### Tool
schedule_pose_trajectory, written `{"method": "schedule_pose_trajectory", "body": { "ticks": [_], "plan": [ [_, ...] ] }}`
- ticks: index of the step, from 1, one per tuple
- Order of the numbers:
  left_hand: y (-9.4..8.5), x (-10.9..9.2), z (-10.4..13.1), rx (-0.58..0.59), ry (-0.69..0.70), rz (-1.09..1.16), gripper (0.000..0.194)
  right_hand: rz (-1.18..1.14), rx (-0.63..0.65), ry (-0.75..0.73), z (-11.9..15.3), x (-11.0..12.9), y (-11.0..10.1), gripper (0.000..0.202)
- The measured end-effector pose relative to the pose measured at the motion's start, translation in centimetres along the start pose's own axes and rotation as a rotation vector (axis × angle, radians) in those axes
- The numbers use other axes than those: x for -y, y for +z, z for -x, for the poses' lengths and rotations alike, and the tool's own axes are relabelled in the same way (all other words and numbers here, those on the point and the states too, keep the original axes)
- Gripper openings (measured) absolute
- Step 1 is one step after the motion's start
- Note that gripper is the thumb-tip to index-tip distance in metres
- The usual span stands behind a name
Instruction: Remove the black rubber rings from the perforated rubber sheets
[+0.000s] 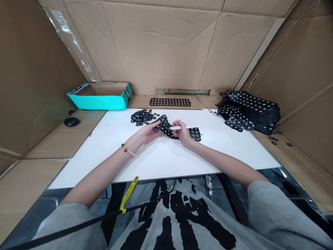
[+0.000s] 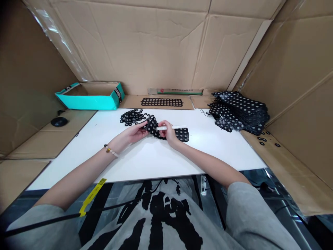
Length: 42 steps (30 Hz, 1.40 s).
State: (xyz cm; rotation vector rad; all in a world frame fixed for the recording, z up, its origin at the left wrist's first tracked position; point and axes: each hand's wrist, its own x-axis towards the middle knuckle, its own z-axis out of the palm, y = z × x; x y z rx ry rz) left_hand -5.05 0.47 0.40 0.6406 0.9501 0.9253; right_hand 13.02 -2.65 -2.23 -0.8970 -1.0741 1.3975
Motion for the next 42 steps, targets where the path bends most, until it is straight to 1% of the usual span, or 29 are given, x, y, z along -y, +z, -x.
{"method": "schedule_pose_trajectory", "body": {
  "ticks": [5,7,9,11,12,14,16,18,20,22,24,25,29,34,37,42],
  "plan": [
    [-0.5,-0.1,-0.3,0.070,0.019,-0.126,0.010,0.130,-0.002,-0.032,-1.3,0.1,-1.7,0.048],
    [-0.4,0.1,-0.3,0.103,0.022,-0.188,0.017,0.158,0.013,-0.030,-1.8,0.3,-2.3,0.049],
    [-0.3,0.5,-0.1,0.118,0.067,-0.285,0.028,0.151,0.026,-0.018,-1.8,0.6,-2.5,0.046],
    [0.0,0.9,0.1,0.056,0.177,-0.424,0.037,0.148,0.033,-0.027,-1.4,0.7,-2.3,0.037],
    [0.1,0.9,0.3,0.011,0.235,-0.504,0.038,0.151,0.036,-0.035,-1.2,0.8,-2.1,0.031],
    [0.3,0.9,0.6,-0.060,0.314,-0.681,0.033,0.163,0.039,-0.039,-0.6,0.8,-1.6,0.024],
    [0.3,0.7,0.9,-0.063,0.331,-0.849,0.026,0.179,0.037,-0.035,-0.1,0.8,-1.1,0.023],
    [0.4,0.5,1.0,-0.055,0.325,-0.934,0.024,0.198,0.032,-0.035,0.1,0.7,-0.9,0.022],
    [0.4,0.5,1.0,-0.072,0.305,-0.876,0.025,0.216,0.021,-0.031,0.1,0.6,-0.8,0.020],
    [0.4,0.6,0.9,-0.073,0.283,-0.714,0.029,0.233,0.007,-0.018,0.1,0.5,-0.8,0.018],
    [0.4,0.8,0.8,-0.037,0.265,-0.573,0.033,0.245,0.007,-0.004,0.0,0.4,-0.7,0.017],
    [0.4,0.8,0.8,-0.012,0.259,-0.541,0.034,0.247,0.013,-0.001,0.0,0.4,-0.7,0.017],
    [0.2,0.9,0.7,0.042,0.252,-0.558,0.033,0.257,0.044,-0.010,-0.1,0.4,-0.7,0.018],
    [-0.3,1.2,0.1,0.020,0.268,-0.559,0.032,0.212,0.033,-0.009,-0.3,0.6,-0.9,0.018],
    [-0.6,1.5,-0.4,0.032,0.268,-0.521,0.034,0.208,0.033,0.011,-0.3,0.7,-0.9,0.017],
    [-0.4,1.6,-0.2,0.018,0.247,-0.446,0.034,0.253,0.040,-0.001,-0.1,0.7,-0.7,0.018]
  ]
}}
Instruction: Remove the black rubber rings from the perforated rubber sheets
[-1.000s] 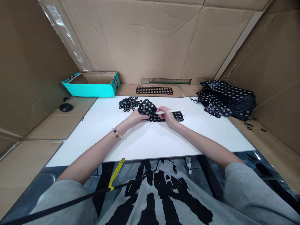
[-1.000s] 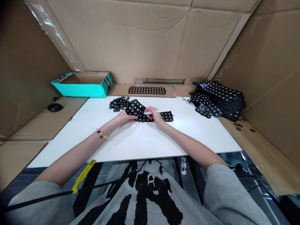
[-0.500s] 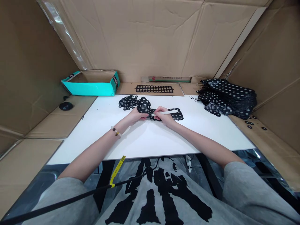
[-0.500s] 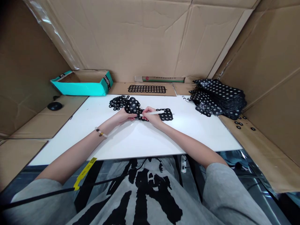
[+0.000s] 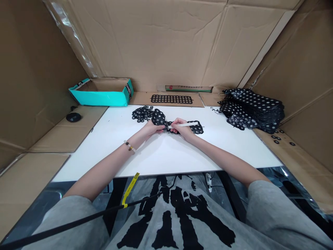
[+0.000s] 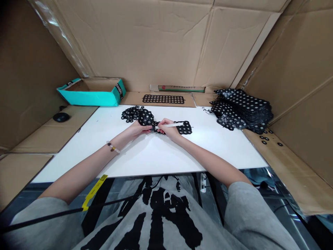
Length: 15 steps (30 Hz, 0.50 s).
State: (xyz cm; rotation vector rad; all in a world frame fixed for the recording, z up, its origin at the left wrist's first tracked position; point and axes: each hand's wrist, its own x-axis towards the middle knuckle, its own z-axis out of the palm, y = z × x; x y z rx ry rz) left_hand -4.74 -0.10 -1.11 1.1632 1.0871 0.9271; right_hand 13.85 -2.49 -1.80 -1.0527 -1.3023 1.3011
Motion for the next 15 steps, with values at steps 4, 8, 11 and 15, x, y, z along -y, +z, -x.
{"method": "schedule_pose_trajectory", "body": {
  "ticks": [4,8,11,15],
  "plan": [
    [0.4,-0.6,0.7,-0.009,-0.049,0.036,0.030,0.125,0.005,-0.056,0.2,-0.3,0.2,0.016],
    [0.6,-1.2,1.3,0.013,-0.052,0.051,0.026,0.300,-0.001,-0.171,0.3,-0.6,0.5,0.011],
    [0.7,-1.5,1.4,0.012,-0.083,0.050,0.027,0.386,-0.007,-0.207,0.2,-0.6,0.7,0.010],
    [0.5,-1.9,1.3,0.016,-0.126,0.045,0.025,0.274,0.025,-0.125,-0.1,-0.3,0.6,0.011]
  ]
}}
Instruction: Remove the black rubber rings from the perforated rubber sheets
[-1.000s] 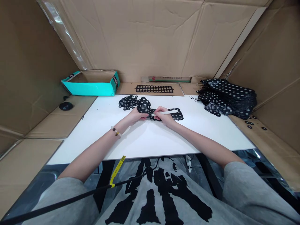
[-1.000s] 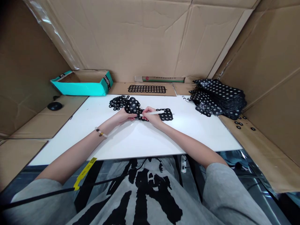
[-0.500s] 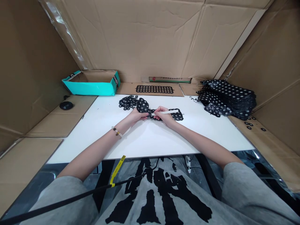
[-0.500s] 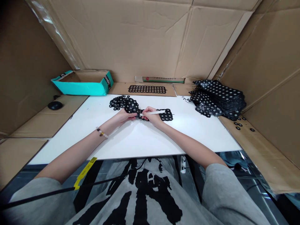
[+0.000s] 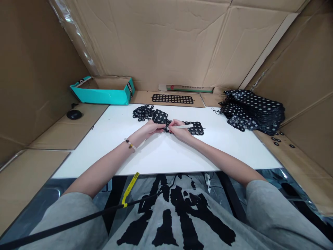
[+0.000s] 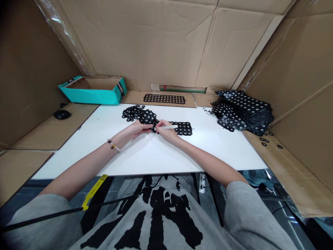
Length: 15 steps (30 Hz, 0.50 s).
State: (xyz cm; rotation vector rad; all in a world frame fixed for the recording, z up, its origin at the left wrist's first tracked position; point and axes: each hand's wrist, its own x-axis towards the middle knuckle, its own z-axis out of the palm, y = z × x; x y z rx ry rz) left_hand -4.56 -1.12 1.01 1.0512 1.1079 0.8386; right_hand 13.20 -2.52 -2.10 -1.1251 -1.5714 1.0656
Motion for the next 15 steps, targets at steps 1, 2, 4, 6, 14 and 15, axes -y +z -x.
{"method": "schedule_pose_trajectory", "body": {
  "ticks": [1,2,4,6,14,15],
  "plan": [
    [0.0,-0.1,0.0,-0.007,-0.010,0.003,0.026,-0.085,0.006,0.043,-0.1,0.0,-0.2,0.013],
    [-0.1,-0.1,0.0,-0.011,-0.011,0.006,0.027,-0.176,-0.003,0.085,-0.2,0.0,-0.5,0.014],
    [0.0,0.0,0.0,-0.024,0.013,-0.016,0.029,-0.322,-0.087,0.142,-0.3,-0.2,-1.3,0.015],
    [0.3,0.4,-0.1,-0.064,0.062,-0.112,0.028,-0.383,-0.201,0.159,-0.4,-0.5,-2.2,0.014],
    [1.2,1.6,-0.2,-0.259,0.534,-0.804,0.008,-0.351,-0.176,0.144,0.1,-0.9,-3.0,0.014],
    [1.2,1.6,-0.2,-0.262,0.565,-0.827,0.010,-0.332,-0.165,0.140,0.2,-0.7,-2.8,0.014]
  ]
}}
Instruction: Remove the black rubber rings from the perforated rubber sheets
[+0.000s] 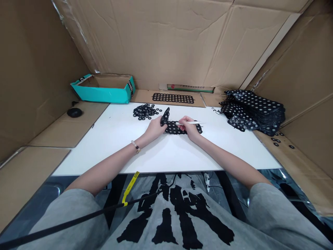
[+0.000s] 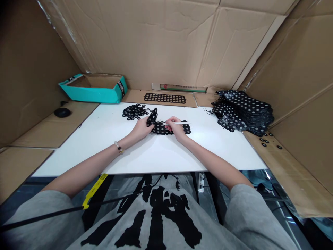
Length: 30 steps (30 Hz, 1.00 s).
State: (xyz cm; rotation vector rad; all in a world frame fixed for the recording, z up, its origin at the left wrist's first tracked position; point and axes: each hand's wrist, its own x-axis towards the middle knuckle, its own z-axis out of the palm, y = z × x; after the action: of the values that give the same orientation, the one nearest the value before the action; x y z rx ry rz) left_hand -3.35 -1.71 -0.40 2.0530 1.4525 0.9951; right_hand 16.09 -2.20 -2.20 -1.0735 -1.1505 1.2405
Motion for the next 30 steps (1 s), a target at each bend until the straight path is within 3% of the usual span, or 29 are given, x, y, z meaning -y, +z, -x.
{"method": "schedule_pose_trajectory", "body": {
  "ticks": [3,9,17,22,30],
  "plan": [
    [0.0,0.2,0.0,0.008,-0.046,0.094,0.017,0.064,0.037,-0.015,0.6,0.5,0.6,0.014],
    [0.6,0.9,-0.6,0.033,-0.352,0.669,0.036,0.120,0.091,-0.060,1.1,0.6,1.3,0.017],
    [-0.2,1.0,-1.1,0.185,-0.588,1.002,0.019,0.117,0.046,-0.064,0.5,0.3,1.4,0.024],
    [0.0,1.2,-1.2,0.212,-0.550,0.939,0.013,0.079,0.059,-0.057,0.7,0.2,1.4,0.024],
    [0.1,1.2,-0.7,0.263,-0.379,0.637,0.031,0.103,0.074,-0.070,0.9,0.3,1.4,0.029]
  ]
}}
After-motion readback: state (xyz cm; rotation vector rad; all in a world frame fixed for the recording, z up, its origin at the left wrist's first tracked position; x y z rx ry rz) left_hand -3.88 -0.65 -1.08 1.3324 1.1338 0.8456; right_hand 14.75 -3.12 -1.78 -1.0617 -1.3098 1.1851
